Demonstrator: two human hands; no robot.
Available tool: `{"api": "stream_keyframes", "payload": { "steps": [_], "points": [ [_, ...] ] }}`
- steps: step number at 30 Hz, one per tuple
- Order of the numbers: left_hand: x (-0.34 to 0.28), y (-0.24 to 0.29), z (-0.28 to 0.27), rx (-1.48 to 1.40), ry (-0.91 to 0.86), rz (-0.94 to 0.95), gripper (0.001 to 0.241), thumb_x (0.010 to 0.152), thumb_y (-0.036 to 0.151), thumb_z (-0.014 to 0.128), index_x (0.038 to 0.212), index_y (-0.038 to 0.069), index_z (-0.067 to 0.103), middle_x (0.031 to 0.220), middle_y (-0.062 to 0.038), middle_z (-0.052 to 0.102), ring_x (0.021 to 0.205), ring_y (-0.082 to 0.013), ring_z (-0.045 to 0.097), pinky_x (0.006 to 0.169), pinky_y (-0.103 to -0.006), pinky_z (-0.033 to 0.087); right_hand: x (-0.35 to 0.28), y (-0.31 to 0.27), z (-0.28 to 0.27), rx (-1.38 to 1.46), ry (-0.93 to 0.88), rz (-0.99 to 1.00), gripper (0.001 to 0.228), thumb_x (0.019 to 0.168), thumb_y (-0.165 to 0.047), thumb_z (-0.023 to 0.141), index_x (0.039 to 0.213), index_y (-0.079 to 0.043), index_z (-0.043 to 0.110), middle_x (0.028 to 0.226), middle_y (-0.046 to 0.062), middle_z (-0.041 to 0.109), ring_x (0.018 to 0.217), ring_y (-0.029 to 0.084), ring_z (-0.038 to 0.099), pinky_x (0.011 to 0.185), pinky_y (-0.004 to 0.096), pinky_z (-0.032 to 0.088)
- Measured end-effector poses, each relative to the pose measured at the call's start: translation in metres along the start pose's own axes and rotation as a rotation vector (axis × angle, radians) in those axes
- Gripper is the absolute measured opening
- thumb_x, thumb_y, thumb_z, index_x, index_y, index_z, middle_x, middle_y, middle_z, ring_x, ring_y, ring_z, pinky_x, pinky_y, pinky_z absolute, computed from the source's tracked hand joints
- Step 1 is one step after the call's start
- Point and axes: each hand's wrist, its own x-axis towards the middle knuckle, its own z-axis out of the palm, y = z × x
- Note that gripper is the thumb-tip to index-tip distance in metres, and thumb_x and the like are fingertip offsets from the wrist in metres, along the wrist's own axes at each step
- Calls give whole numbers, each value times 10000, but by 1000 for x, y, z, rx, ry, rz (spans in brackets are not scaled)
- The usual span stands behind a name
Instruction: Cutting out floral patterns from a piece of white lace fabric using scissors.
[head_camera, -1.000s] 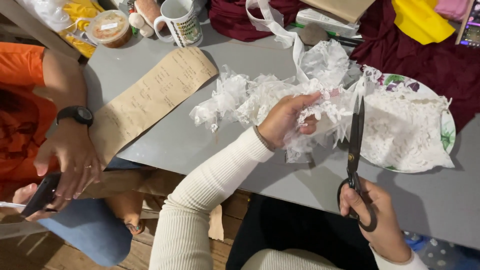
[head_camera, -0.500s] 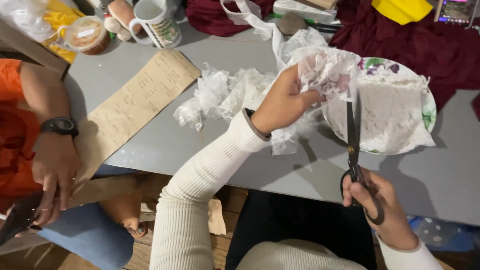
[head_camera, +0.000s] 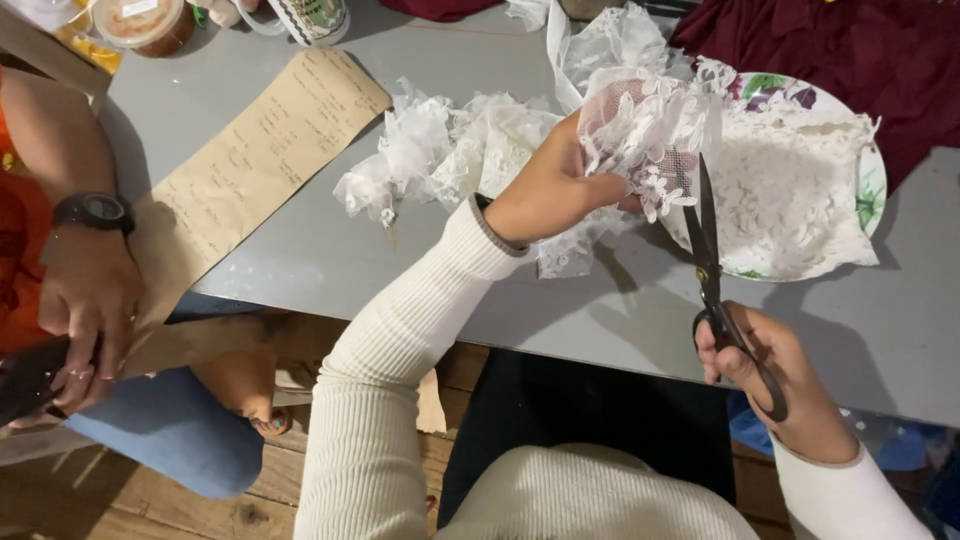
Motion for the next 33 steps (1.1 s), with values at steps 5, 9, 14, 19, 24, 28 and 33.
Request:
{"api": "stream_keyframes", "payload": {
  "steps": [5,9,14,19,24,28,33],
  "points": [
    [-5,-1,-7,-36,-68,-46,736,922,-94,584,1561,117,284,1197,-115,665,964,-241,747,927,-418,733,2,2,3,67,13,11,606,838,-655,652,861,-52,599,687,20,500,589,125,492,568,276,421],
    [-6,-6,-10,6,-107,40,544,934,-66,609,1420,64,404,1118,-150,701,930,-279,783,882,-392,708,2,3,4,113,-1,-16,570,870,-608,666,847,-43,597,640,20,485,570,124,474,536,267,403],
    [-5,-5,-12,-25,-129,7,562,932,-79,604,1430,75,393,1142,-133,679,954,-288,787,893,-396,724,-1,-8,3,29,15,-33,497,910,-540,639,837,-50,598,608,14,473,543,120,456,530,256,364],
    [-5,-7,-14,-26,-125,-43,664,947,-82,612,1515,106,325,1122,-90,614,946,-222,713,953,-417,743,-4,-3,-7,-62,54,9,441,875,-476,682,785,-49,612,668,12,484,544,123,475,508,236,401],
    [-5,-11,-17,-59,-136,-47,720,956,-82,605,1560,146,287,1337,-104,545,1052,-243,693,954,-432,766,-3,-8,-15,-131,19,42,422,888,-464,674,741,-74,605,637,4,482,541,122,462,508,245,416],
    [-3,-9,-19,5,-153,-38,766,930,-95,629,1565,92,244,1474,-158,506,1010,-251,768,921,-374,765,-4,0,-23,-126,14,38,345,865,-384,720,755,-72,621,624,3,515,524,116,485,490,228,419],
    [-4,-4,-23,84,-203,-17,706,978,-44,670,1539,105,269,1304,-188,699,916,-224,851,891,-363,786,-3,0,-32,-157,-7,21,261,859,-309,742,777,-86,633,624,-34,506,510,82,451,479,199,349]
  ]
}}
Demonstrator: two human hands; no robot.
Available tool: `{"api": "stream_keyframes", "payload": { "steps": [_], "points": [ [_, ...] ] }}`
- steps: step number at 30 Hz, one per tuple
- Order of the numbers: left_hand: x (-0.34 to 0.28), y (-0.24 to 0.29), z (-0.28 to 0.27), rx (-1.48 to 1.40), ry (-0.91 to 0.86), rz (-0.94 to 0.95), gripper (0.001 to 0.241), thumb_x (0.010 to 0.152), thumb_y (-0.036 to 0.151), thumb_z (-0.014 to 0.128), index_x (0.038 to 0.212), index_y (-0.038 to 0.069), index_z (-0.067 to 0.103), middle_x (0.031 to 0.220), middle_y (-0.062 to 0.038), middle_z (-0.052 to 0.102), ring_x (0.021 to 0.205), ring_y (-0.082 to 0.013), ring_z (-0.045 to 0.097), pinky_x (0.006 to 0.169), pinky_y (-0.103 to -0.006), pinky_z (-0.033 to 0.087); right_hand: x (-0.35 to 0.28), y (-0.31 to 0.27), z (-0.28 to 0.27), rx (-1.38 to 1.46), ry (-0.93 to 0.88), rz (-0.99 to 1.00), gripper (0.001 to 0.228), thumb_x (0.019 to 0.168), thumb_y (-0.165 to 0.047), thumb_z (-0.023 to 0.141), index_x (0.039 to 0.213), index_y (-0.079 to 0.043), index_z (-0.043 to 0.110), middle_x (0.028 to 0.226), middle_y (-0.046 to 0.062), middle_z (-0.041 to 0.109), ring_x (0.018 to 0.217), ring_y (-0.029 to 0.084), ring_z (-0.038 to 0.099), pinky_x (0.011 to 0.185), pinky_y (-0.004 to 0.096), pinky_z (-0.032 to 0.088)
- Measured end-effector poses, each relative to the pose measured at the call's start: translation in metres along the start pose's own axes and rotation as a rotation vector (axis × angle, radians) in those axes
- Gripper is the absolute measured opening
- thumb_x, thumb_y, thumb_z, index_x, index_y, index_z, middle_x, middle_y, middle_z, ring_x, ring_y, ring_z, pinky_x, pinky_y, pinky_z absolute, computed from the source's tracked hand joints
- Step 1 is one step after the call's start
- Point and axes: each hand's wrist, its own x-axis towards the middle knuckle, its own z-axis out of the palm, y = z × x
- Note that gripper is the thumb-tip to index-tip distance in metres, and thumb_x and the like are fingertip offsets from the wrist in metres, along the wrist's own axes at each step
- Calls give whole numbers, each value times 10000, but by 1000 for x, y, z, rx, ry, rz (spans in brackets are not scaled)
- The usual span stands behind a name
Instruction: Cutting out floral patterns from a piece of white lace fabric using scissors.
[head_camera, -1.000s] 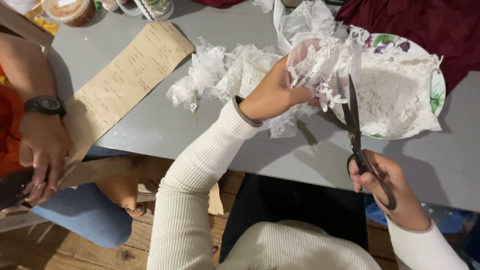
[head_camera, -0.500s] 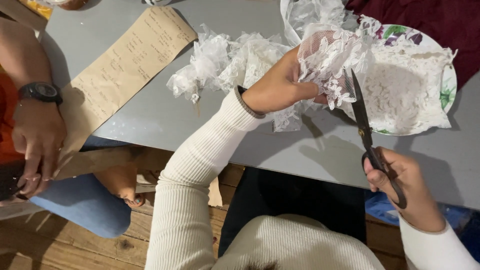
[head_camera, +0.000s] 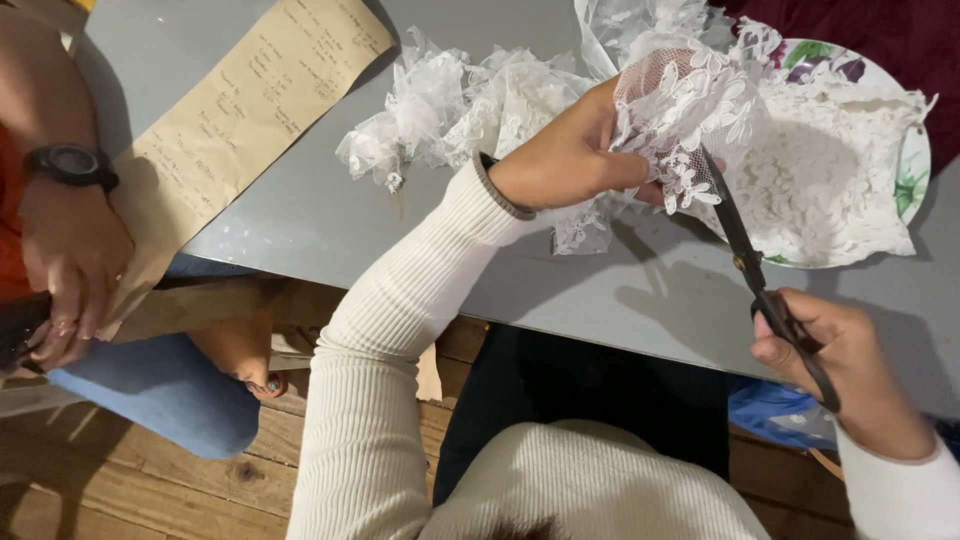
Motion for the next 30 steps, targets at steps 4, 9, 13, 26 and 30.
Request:
{"api": "stream_keyframes", "payload": {
  "steps": [4,9,13,26,30],
  "points": [
    [3,1,-3,2,-38,-30,667,969,-31,611,1528,58,259,1460,-200,560,1003,-273,839,870,-340,775,0,12,-17,-149,-47,-15,228,843,-265,764,728,-107,646,621,-25,527,525,107,465,511,213,369],
    [3,12,-5,17,-94,-100,573,923,-59,579,1436,9,332,1136,-201,712,891,-228,854,543,-220,644,-1,25,-39,-219,-46,82,150,788,-178,836,777,-83,720,634,12,615,555,150,528,540,218,452],
    [0,11,-7,-22,-114,-174,711,991,-47,571,1589,36,196,769,-78,520,868,-251,881,475,-198,512,5,20,-52,-316,-89,99,216,726,-197,861,713,-41,714,619,36,559,579,180,478,639,287,419],
    [-1,19,-6,35,-176,-193,810,957,-21,535,1617,107,85,1037,-130,760,885,-153,869,538,-171,501,12,-4,-60,-630,-120,162,342,727,-242,917,619,-42,662,602,46,414,555,182,344,618,270,288],
    [-1,14,-6,-14,-181,-216,880,957,-37,553,1629,109,4,778,-111,738,722,-148,779,671,-263,703,5,-6,-45,-587,-63,166,301,675,-207,930,638,-16,701,568,58,497,517,176,389,529,271,324]
  ]
}}
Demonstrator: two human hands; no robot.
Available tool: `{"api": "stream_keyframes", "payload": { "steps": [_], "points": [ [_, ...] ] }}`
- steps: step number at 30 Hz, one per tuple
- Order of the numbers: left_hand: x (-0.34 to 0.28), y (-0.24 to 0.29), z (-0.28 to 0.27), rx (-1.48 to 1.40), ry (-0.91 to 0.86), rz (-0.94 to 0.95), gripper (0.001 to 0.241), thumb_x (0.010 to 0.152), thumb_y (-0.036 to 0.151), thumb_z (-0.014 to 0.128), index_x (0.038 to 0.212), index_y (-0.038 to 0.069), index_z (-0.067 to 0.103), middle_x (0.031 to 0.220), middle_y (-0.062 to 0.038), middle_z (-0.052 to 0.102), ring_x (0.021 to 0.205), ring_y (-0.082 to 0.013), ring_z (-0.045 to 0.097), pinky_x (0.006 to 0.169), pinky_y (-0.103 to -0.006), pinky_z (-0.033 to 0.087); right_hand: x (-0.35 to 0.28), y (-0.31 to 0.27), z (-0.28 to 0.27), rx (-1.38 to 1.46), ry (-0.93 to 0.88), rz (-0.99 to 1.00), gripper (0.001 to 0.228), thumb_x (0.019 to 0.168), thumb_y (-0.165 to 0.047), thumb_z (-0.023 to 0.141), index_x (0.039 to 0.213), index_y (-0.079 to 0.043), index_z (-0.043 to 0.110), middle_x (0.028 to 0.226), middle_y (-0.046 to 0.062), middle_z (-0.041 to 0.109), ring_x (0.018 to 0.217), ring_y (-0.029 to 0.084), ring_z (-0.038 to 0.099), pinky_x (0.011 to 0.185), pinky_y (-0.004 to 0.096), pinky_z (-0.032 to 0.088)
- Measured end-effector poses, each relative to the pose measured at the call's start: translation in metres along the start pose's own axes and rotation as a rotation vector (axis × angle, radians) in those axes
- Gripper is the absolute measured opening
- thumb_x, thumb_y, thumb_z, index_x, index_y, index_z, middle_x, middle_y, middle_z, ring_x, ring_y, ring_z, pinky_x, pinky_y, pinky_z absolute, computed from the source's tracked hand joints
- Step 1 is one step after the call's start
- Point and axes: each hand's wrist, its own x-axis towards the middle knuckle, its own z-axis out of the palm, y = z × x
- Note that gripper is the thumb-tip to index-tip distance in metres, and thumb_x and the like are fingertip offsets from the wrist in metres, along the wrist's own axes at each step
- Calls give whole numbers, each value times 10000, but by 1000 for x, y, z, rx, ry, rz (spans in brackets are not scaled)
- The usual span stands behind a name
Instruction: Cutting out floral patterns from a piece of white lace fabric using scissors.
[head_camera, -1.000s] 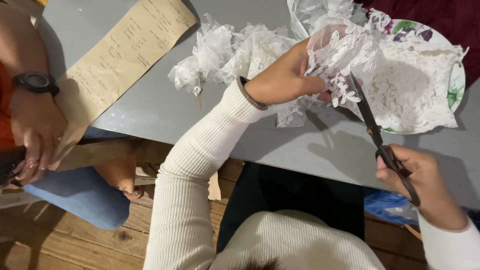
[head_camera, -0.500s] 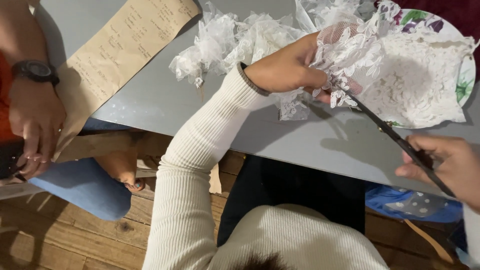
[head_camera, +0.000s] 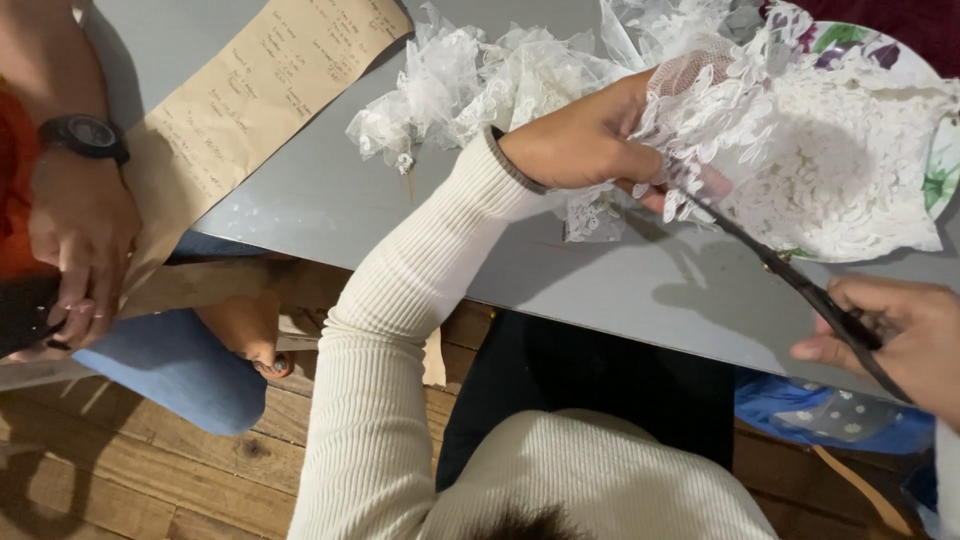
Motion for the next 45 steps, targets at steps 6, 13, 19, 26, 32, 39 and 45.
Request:
{"api": "stream_keyframes", "payload": {
  "steps": [6,13,19,26,32,39,45],
  "points": [
    [9,-16,8,-84,64,143,785,1007,-59,581,1601,113,97,1539,-232,546,921,-219,833,805,-276,765,-9,17,44,341,42,-140,134,797,-234,812,845,-131,739,659,-23,547,512,114,439,491,199,430],
    [20,-36,31,-1,272,283,898,947,-109,640,1630,100,95,1734,-179,158,1442,-345,554,1119,-354,677,-7,-35,78,772,181,-247,504,896,-568,661,854,-67,613,692,-7,531,585,92,498,597,225,379],
    [14,-25,49,-78,345,257,906,949,-117,593,1630,127,48,1476,-161,339,1222,-304,637,1069,-385,663,-6,-56,84,822,230,-169,517,896,-571,645,817,-67,559,725,35,501,591,140,467,611,276,353],
    [14,-31,50,67,408,297,907,956,-72,666,1634,99,89,1702,-175,266,1515,-341,470,1242,-416,551,-9,-85,72,626,268,-157,571,929,-589,554,662,-87,505,581,5,450,544,126,409,589,268,302],
    [13,-31,48,-2,371,275,912,960,-63,658,1637,101,70,1644,-172,367,1228,-240,708,1162,-387,622,-10,-78,76,694,264,-166,555,941,-537,582,651,-71,501,596,27,458,555,140,418,598,266,294],
    [14,-34,35,-22,304,270,926,940,-93,653,1626,83,55,1751,-183,86,1460,-341,521,1115,-351,657,-14,-53,65,707,193,-176,434,922,-455,648,690,-102,546,600,-9,473,561,111,424,608,247,310],
    [2,-13,21,-64,149,188,933,970,-91,645,1620,172,30,1737,-236,172,962,-254,838,851,-315,770,-12,6,52,575,62,-183,392,834,-488,708,737,-121,610,656,-54,494,563,71,416,538,197,317]
  ]
}}
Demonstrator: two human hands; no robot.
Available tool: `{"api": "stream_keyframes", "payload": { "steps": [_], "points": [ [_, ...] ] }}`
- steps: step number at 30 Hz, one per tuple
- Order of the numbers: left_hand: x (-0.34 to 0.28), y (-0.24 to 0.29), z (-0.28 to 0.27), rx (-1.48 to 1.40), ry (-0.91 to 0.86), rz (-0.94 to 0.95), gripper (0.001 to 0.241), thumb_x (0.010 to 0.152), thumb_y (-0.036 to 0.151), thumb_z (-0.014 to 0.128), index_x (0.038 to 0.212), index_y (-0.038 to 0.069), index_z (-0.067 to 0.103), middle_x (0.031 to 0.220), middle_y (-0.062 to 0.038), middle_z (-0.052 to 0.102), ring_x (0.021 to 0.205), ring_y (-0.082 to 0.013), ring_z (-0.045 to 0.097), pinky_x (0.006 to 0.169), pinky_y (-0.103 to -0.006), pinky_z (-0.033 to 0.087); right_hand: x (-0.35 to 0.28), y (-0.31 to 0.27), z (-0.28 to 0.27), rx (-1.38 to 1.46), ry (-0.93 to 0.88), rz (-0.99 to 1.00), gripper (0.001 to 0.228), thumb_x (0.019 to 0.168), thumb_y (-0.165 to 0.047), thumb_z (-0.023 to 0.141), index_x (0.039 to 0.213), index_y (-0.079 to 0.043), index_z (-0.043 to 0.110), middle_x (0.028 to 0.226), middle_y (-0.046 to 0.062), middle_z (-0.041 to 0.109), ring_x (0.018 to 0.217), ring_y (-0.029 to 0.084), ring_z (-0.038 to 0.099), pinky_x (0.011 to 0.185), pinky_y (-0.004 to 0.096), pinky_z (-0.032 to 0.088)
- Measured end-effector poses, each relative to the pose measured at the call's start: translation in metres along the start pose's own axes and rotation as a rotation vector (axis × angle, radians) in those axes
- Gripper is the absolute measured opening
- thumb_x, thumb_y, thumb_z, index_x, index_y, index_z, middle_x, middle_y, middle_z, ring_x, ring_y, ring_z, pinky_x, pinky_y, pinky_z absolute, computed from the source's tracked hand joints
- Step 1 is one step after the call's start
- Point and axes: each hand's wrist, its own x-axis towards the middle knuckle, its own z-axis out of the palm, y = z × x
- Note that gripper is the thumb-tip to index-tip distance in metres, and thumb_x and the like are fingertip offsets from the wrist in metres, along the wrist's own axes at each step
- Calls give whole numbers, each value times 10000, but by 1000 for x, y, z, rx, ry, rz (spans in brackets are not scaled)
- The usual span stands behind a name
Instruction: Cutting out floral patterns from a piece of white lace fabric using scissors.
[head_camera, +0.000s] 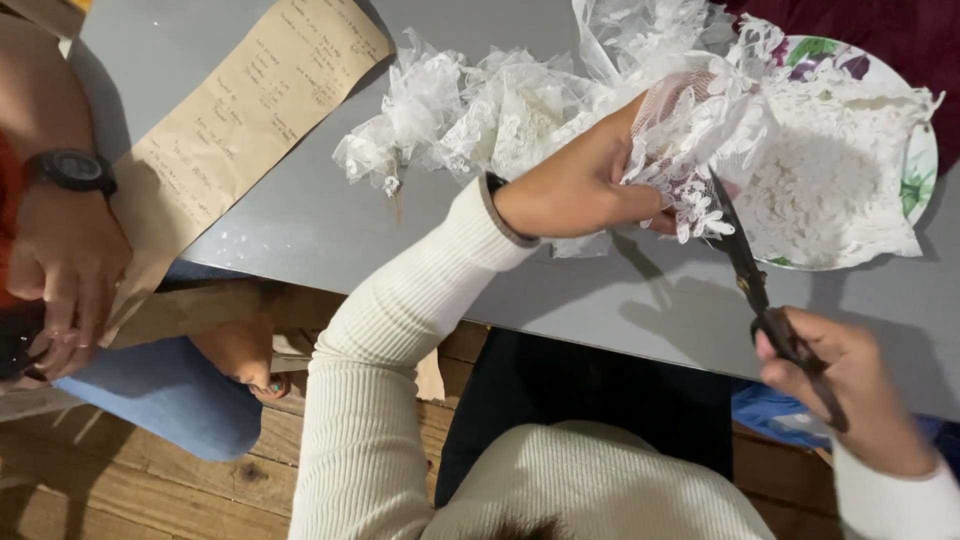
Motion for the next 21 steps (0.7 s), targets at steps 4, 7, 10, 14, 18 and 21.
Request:
{"api": "stream_keyframes", "payload": {
  "steps": [4,7,10,14,18,21],
  "points": [
    [-2,3,-10,58,-128,-23,871,1036,-32,653,1628,188,54,1699,-185,200,991,-234,859,862,-309,773,6,16,-30,-91,-156,-36,275,815,-383,765,767,-129,672,665,-50,610,484,38,526,411,113,467],
    [-1,10,-11,103,-188,-44,878,1034,-70,636,1621,148,19,1776,-182,-84,991,-217,850,836,-267,742,10,9,-42,-114,-176,48,249,765,-321,826,716,-101,720,634,-15,620,484,103,540,457,178,468],
    [-2,10,-13,121,-210,-56,886,1006,-88,639,1619,98,28,1767,-169,-73,1276,-217,625,930,-242,700,15,10,-54,-100,-209,76,266,766,-310,832,687,-68,753,625,17,640,496,148,534,482,221,456],
    [-3,7,-16,114,-240,-21,869,1030,-70,679,1630,112,78,1777,-149,23,1267,-164,756,1086,-301,689,24,9,-64,-153,-263,84,392,702,-400,834,684,-17,754,630,34,630,486,149,529,465,239,405],
    [-1,3,-17,165,-281,62,897,999,-107,682,1641,71,82,1770,-157,82,1691,-347,180,1429,-439,310,22,2,-60,-155,-231,146,330,695,-310,872,685,-11,735,641,53,569,523,176,443,525,281,332],
    [-3,8,-13,92,-262,-51,906,1033,-92,663,1635,137,26,1787,-126,13,1242,-183,720,978,-273,743,20,9,-64,-248,-216,108,319,685,-330,875,635,-53,725,597,26,578,510,162,458,526,266,356]
  ]
}}
